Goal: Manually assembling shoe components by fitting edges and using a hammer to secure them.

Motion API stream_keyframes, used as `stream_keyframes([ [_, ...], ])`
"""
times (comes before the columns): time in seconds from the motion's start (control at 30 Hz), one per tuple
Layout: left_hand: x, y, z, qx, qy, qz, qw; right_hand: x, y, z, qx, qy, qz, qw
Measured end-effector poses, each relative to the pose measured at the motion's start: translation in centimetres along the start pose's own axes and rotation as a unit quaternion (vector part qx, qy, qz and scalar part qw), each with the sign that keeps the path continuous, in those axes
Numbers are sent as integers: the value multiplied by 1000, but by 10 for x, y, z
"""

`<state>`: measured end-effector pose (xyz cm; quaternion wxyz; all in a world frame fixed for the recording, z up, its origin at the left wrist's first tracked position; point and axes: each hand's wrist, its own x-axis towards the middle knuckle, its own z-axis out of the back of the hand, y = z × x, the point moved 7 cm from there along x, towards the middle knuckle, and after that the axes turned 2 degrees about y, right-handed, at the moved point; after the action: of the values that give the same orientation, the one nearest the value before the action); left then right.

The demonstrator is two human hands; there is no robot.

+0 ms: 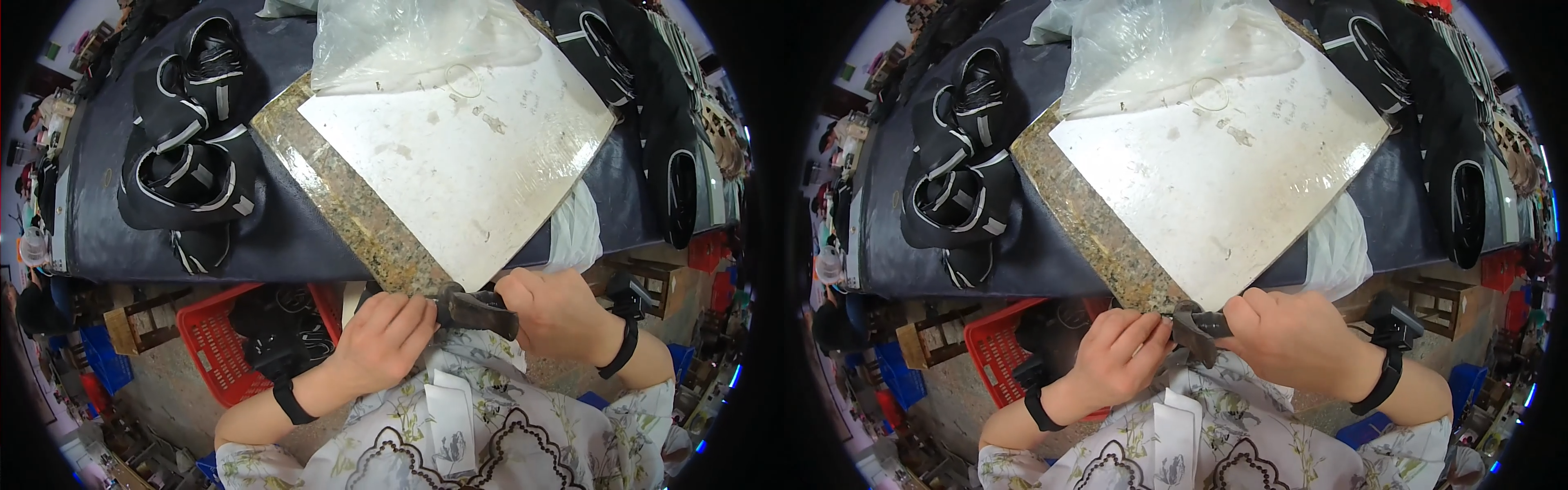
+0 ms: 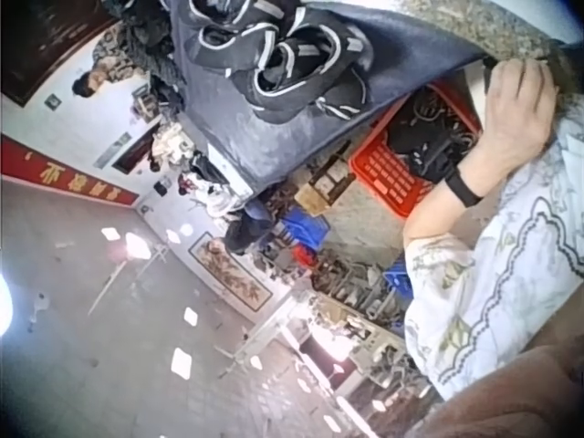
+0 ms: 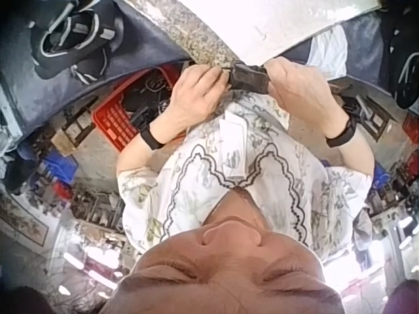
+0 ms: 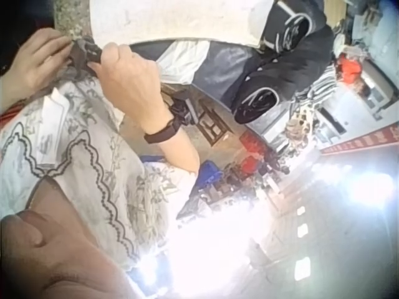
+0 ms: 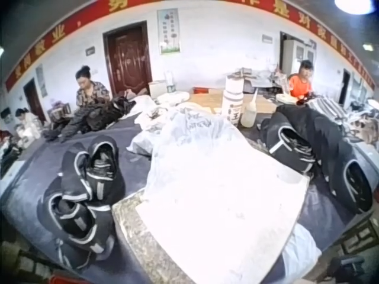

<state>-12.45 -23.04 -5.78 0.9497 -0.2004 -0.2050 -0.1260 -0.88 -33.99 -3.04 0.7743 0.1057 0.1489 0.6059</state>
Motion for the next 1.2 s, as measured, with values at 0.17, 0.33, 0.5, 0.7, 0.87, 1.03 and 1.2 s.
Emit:
stream_keyframes([
  [0.17,-4,16,4,-62,-6,74,995,0,-1,0,7,0,16,1000],
  [0.33,-5,0,2,45,12,10,999,4,-3,3,20,-3,23,1000],
  [0.5,-4,0,1,57,21,15,998,9,-5,-1,-8,56,-15,998],
  [0.7,-8,0,2,53,6,32,998,10,1,1,7,-8,23,1000],
  [0.87,-20,7,0,-55,-68,108,990,6,-1,-1,18,26,25,999],
  [1.03,-26,25,4,-105,-53,185,976,9,-1,1,8,35,33,999],
  [1.2,-26,7,3,13,-49,86,995,10,-1,1,-3,40,38,998],
])
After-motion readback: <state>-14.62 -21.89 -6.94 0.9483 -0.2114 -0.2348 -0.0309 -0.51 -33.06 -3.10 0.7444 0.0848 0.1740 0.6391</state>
